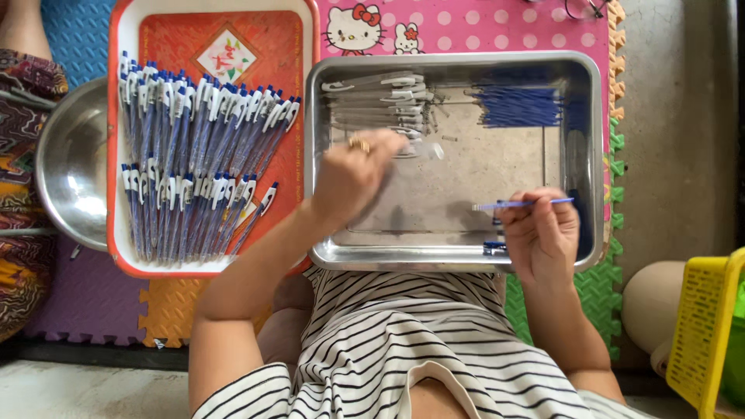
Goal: The person assembles ballpoint pens by picking up pen barrels, inserting blue ink refills, and securing them together while working on a tray.
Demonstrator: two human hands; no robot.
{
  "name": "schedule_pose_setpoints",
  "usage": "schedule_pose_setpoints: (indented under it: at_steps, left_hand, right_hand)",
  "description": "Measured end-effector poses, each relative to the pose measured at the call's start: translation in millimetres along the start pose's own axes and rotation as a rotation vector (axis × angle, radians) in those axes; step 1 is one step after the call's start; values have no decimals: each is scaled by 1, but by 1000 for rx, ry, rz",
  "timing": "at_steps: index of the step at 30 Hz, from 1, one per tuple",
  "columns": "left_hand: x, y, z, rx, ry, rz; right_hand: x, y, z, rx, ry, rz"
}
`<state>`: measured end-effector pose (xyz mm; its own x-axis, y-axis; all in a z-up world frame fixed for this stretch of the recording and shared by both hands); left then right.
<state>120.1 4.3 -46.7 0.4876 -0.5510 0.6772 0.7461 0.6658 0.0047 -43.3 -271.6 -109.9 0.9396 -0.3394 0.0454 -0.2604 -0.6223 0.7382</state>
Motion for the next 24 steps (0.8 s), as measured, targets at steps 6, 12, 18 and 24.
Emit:
schedule_pose_setpoints:
  at_steps: [6, 12, 18, 24]
  left_hand:
    - [27, -39, 85, -386, -44, -31]
    - [23, -45, 88, -270, -72, -63]
    - [6, -53, 97, -367, 28, 11]
    - [-12, -69, 82, -1059, 217, 455]
  right_hand:
    - [12, 25, -22, -215, 40, 261]
    - [9, 27, -39, -301, 25, 324]
    - [12, 57, -86, -579, 111, 384]
    - [15, 55, -146, -744, 342, 413]
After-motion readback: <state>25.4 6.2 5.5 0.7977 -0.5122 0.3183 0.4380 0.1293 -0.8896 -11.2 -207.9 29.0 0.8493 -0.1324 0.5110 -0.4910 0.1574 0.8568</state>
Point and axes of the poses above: each hand's wrist, its own x-axis towards the middle knuckle, its own z-axis out of the back of the hand, y = z × x, the point moved 5 cm from there along x, towards the middle knuckle, and after that the axes turned 4 degrees about z, right-handed, at the moved point
